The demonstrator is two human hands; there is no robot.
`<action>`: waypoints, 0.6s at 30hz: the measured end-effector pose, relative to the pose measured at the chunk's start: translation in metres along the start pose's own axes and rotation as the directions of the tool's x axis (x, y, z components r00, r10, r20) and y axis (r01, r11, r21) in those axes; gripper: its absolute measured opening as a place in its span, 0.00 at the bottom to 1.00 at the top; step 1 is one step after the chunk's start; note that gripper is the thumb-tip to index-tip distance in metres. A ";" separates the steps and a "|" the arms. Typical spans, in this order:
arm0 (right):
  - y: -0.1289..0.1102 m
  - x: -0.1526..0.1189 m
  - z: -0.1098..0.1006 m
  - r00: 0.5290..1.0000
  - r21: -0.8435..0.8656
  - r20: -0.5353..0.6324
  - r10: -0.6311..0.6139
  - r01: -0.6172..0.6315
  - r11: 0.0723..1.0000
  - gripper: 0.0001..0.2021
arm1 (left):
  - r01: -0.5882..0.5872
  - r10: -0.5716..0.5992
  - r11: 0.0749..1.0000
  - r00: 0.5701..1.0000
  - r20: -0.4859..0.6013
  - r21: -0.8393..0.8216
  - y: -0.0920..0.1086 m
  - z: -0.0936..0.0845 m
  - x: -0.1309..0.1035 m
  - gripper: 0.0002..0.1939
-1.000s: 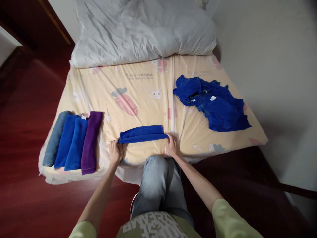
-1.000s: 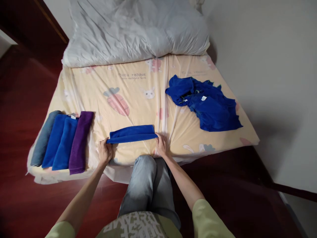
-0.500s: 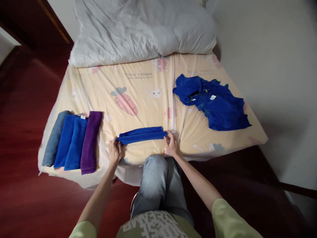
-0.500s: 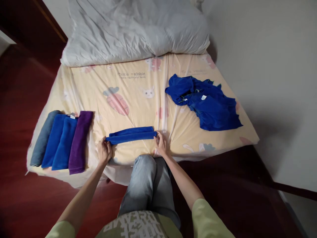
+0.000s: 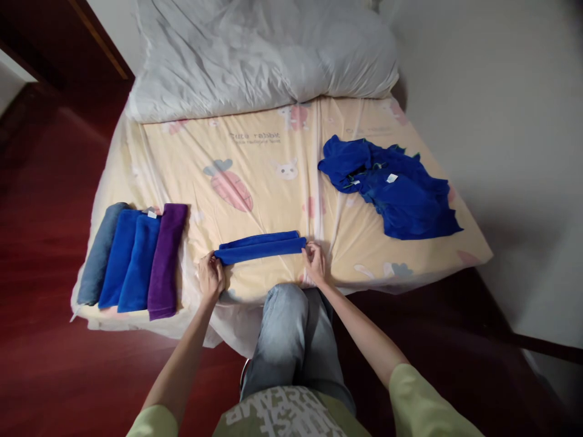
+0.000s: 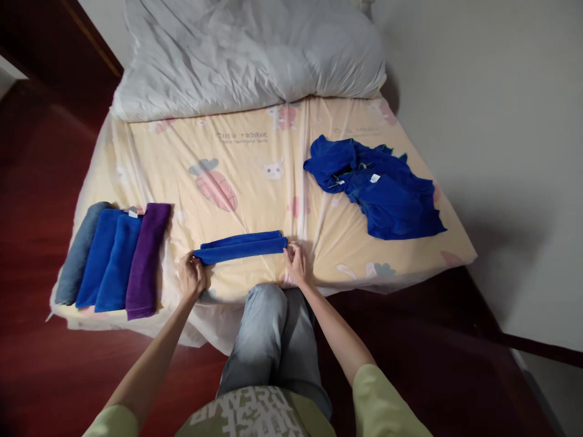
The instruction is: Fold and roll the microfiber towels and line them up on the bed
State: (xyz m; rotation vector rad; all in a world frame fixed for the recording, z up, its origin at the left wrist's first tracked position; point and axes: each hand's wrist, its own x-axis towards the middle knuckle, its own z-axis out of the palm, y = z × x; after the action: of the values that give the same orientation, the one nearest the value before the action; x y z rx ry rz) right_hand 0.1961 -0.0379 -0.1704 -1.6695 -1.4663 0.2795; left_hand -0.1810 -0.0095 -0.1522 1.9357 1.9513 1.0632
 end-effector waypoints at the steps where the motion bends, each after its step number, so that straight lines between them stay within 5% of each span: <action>1: -0.001 0.001 -0.001 1.000 0.008 -0.001 -0.027 0.027 1.000 0.14 | 0.002 -0.002 1.000 1.000 -0.010 -0.001 -0.001 0.001 0.000 0.22; 9: -0.015 0.007 -0.009 0.992 0.045 0.055 -0.116 0.114 0.992 0.17 | -0.012 0.009 0.999 0.998 -0.068 -0.035 0.001 0.000 0.000 0.13; 18: -0.023 0.010 -0.013 0.984 -0.012 0.128 -0.126 0.128 0.992 0.21 | -0.029 0.027 0.999 0.997 0.070 0.026 0.014 -0.011 0.005 0.18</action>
State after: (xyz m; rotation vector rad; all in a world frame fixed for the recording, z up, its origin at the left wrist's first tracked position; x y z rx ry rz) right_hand 0.1915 -0.0372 -0.1421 -1.5901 -1.6677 0.3060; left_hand -0.1769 -0.0100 -0.1337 1.9923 1.9169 0.9672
